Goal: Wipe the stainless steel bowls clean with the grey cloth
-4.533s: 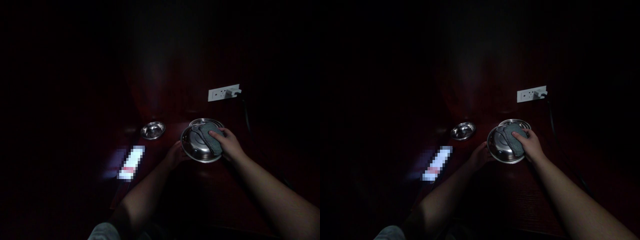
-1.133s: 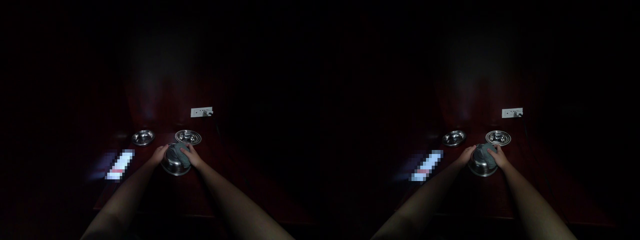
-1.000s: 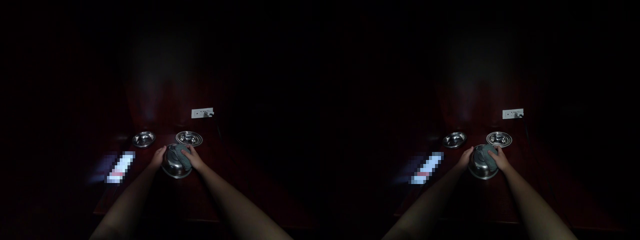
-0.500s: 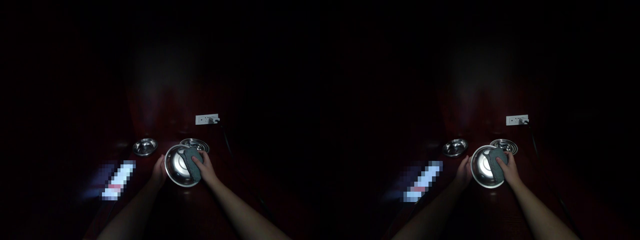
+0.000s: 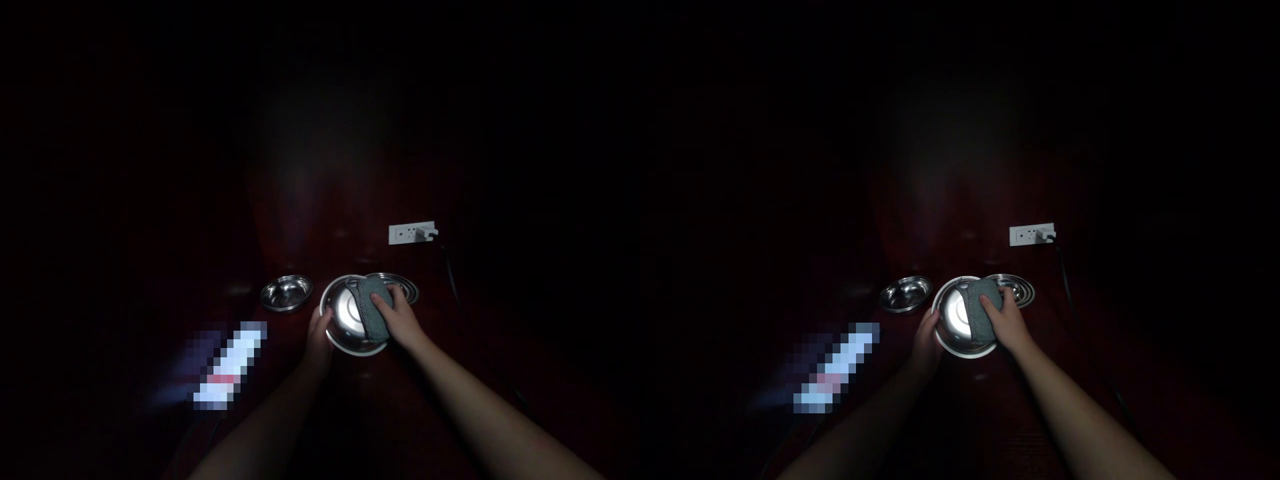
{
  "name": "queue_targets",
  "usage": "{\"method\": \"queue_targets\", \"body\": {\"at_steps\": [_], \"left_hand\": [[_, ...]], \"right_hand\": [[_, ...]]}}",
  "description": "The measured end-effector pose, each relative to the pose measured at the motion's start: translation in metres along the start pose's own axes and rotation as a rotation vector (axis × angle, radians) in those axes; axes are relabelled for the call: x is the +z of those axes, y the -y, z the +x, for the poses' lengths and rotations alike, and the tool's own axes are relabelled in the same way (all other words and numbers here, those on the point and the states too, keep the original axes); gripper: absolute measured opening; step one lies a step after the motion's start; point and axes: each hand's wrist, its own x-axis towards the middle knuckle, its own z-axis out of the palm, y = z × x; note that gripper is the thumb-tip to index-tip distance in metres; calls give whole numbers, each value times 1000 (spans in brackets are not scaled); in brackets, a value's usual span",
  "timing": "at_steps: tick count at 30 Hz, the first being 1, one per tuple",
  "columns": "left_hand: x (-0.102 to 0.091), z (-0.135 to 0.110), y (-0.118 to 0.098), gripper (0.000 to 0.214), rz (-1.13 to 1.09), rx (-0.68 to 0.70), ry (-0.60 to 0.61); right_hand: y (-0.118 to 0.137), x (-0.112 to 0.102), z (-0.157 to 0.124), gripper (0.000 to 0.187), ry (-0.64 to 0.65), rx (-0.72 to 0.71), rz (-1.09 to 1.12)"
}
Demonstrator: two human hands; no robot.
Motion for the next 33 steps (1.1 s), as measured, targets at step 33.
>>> {"method": "queue_targets", "body": {"at_steps": [33], "left_hand": [[-2, 5, -7, 42, 208, -31, 45]], "right_hand": [[-1, -17, -21, 39, 142, -116, -135]]}}
